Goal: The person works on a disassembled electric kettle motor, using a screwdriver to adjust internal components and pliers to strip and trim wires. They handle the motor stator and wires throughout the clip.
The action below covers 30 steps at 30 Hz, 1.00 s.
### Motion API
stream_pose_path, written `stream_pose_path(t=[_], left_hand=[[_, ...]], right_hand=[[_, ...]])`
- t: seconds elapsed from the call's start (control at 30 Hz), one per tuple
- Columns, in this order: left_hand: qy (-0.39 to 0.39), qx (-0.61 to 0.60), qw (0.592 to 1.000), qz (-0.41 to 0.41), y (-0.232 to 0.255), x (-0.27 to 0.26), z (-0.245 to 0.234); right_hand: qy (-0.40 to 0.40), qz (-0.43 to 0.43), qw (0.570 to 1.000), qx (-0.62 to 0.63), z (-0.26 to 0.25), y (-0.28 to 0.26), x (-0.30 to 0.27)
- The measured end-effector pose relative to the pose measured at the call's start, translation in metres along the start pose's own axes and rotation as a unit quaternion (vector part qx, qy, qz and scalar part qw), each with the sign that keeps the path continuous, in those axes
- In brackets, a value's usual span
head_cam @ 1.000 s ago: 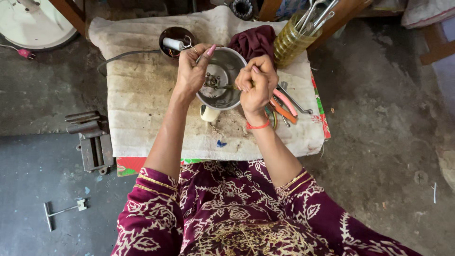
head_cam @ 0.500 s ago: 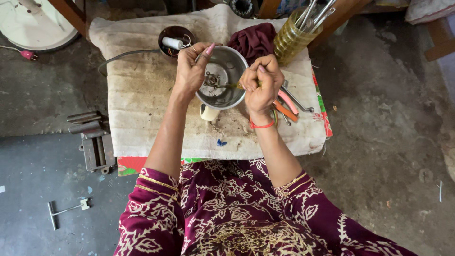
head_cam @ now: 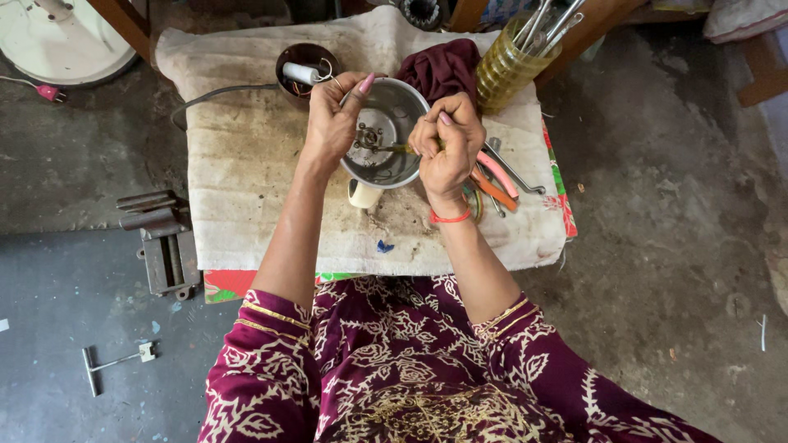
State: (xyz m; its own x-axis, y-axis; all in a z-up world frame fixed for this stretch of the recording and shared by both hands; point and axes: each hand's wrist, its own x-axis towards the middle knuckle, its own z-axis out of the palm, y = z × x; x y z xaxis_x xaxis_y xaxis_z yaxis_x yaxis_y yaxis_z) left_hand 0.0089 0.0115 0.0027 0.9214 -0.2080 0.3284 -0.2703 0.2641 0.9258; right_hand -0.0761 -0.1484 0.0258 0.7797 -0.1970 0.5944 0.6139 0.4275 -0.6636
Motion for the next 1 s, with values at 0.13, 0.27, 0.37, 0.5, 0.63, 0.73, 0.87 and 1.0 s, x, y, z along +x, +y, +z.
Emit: stream_pose_path(t=[0.13,0.27,0.37,0.5,0.63,0.73,0.87,1.0], left_hand=[[0.001,0.004,1.0,0.008,-0.003,0.001,-0.002],[0.008,0.019,1.0,0.007,-0.003,0.001,-0.001],[0.006,0.008,1.0,-0.001,0.0,0.0,-0.001],[0.007,0.009,1.0,0.001,0.004,-0.001,0.002],[0.014,0.034,0.999,-0.018,0.009,-0.003,0.002],[0.016,0.033,0.999,-0.018,0.012,-0.003,0.003],[0.017,0.038,0.999,-0.018,0.012,-0.004,0.002],[0.014,0.038,0.999,-0.006,0.007,-0.002,0.002]], right_hand=[[0.001,-0.006,1.0,-0.008,0.0,0.002,0.0],[0.003,-0.003,1.0,-0.014,0.0,0.001,0.0],[0.005,-0.011,1.0,-0.02,0.002,0.001,-0.001],[0.01,0.0,1.0,-0.016,0.003,0.0,-0.001],[-0.002,-0.014,0.999,-0.035,0.004,0.001,0.0],[-0.001,-0.012,0.999,-0.034,0.004,0.001,0.0],[-0.004,-0.018,0.999,-0.036,0.004,0.001,0.0],[0.007,-0.014,0.999,-0.036,0.007,0.001,0.003]])
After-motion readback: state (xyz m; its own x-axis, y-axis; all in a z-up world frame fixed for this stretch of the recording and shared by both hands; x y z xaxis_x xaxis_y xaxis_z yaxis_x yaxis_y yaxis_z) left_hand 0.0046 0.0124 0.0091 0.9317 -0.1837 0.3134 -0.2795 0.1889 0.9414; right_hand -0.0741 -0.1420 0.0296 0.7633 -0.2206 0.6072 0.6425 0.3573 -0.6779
